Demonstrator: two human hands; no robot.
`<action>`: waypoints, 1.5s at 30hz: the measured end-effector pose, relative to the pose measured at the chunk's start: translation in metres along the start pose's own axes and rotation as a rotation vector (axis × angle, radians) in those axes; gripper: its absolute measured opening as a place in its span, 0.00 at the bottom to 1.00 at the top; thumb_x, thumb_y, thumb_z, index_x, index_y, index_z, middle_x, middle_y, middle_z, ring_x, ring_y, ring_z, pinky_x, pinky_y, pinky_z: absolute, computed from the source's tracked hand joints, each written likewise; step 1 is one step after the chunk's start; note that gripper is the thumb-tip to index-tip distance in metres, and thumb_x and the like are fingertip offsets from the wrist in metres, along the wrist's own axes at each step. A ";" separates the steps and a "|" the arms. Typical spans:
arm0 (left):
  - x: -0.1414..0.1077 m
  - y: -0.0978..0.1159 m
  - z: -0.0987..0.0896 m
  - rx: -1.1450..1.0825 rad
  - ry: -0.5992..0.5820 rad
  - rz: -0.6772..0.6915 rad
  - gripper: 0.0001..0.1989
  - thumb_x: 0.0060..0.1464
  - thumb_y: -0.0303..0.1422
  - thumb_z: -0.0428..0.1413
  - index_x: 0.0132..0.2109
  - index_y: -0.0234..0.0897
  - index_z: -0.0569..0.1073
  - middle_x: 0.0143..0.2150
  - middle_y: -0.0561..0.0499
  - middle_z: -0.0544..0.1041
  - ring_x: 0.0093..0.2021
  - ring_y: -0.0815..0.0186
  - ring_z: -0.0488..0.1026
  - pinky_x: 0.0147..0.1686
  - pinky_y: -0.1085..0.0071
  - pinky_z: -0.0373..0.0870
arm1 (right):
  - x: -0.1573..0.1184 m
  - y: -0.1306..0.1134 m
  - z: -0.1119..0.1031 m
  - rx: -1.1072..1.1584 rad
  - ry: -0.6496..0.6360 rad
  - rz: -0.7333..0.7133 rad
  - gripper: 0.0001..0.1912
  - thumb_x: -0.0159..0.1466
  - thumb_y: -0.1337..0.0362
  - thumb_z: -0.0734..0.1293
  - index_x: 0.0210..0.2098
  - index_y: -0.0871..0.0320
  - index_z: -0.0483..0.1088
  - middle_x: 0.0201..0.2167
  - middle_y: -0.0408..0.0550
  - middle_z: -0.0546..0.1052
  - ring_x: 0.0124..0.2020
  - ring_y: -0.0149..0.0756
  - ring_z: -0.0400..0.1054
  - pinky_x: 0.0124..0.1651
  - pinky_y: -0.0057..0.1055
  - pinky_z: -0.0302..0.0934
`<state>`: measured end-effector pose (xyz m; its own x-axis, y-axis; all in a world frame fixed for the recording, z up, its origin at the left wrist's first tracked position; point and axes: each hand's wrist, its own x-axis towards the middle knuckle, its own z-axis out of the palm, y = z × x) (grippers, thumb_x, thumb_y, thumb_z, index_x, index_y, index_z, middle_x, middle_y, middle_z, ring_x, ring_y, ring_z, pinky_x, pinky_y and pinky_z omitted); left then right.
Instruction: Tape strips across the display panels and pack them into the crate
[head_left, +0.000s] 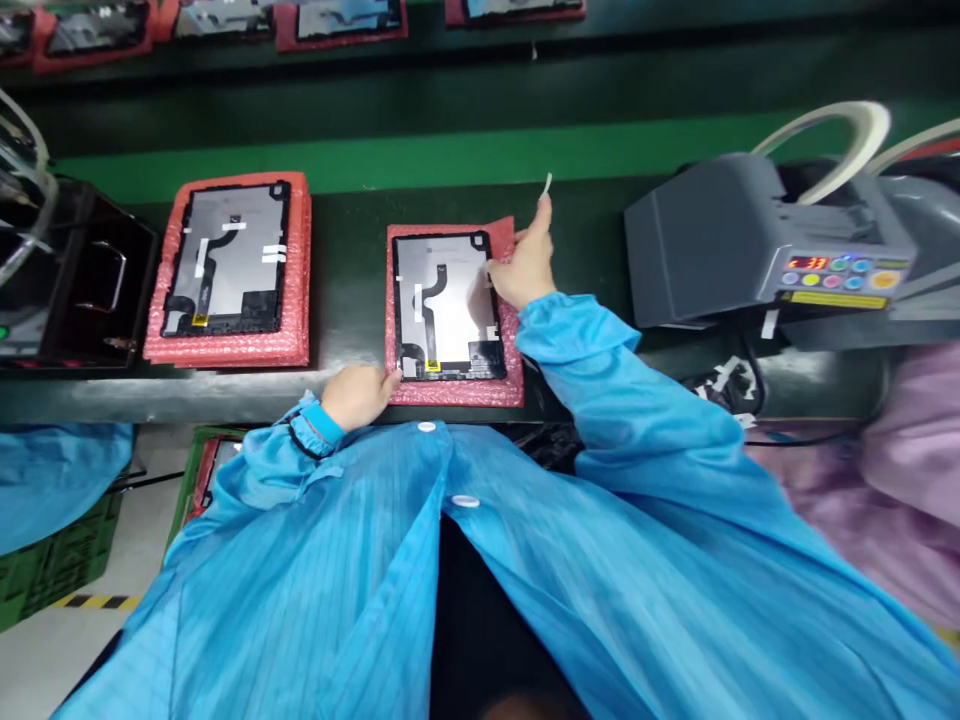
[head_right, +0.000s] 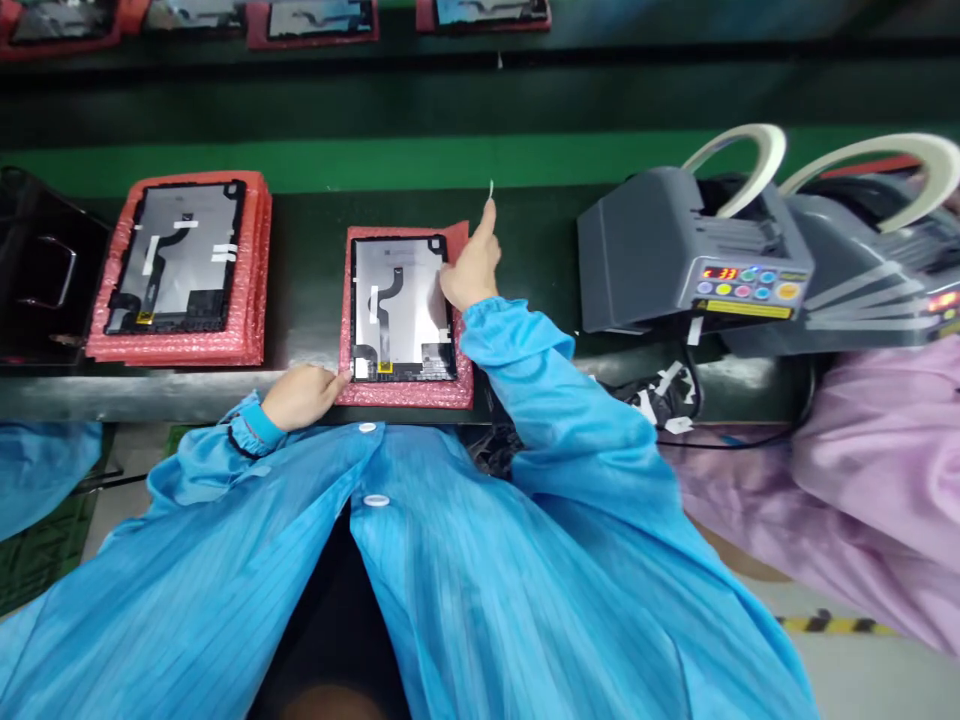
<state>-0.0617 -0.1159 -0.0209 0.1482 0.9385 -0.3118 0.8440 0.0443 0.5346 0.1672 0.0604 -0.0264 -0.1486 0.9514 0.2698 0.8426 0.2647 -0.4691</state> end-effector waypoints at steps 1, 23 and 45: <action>0.003 0.000 -0.006 0.071 0.055 0.010 0.26 0.59 0.43 0.51 0.15 0.38 0.64 0.17 0.46 0.69 0.24 0.59 0.71 0.29 0.67 0.62 | -0.001 0.003 -0.005 0.016 0.024 0.050 0.31 0.61 0.55 0.65 0.60 0.62 0.60 0.48 0.61 0.70 0.54 0.51 0.65 0.55 0.49 0.61; 0.134 -0.006 -0.011 0.182 0.360 0.597 0.15 0.60 0.31 0.49 0.51 0.35 0.74 0.52 0.40 0.73 0.57 0.51 0.62 0.56 0.54 0.60 | 0.023 -0.041 0.010 -0.137 -0.510 0.063 0.09 0.59 0.65 0.65 0.23 0.59 0.68 0.27 0.49 0.74 0.36 0.39 0.69 0.45 0.35 0.62; 0.142 0.003 -0.004 0.182 0.378 0.601 0.30 0.54 0.57 0.51 0.56 0.43 0.71 0.59 0.41 0.67 0.62 0.47 0.57 0.65 0.47 0.38 | -0.063 -0.011 -0.095 -0.001 -0.207 0.431 0.22 0.64 0.55 0.64 0.16 0.56 0.62 0.12 0.43 0.62 0.18 0.32 0.59 0.30 0.34 0.58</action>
<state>-0.0401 0.0184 -0.0603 0.4523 0.8383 0.3045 0.7499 -0.5423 0.3790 0.2165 -0.0180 0.0418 0.1148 0.9858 -0.1227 0.8506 -0.1614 -0.5005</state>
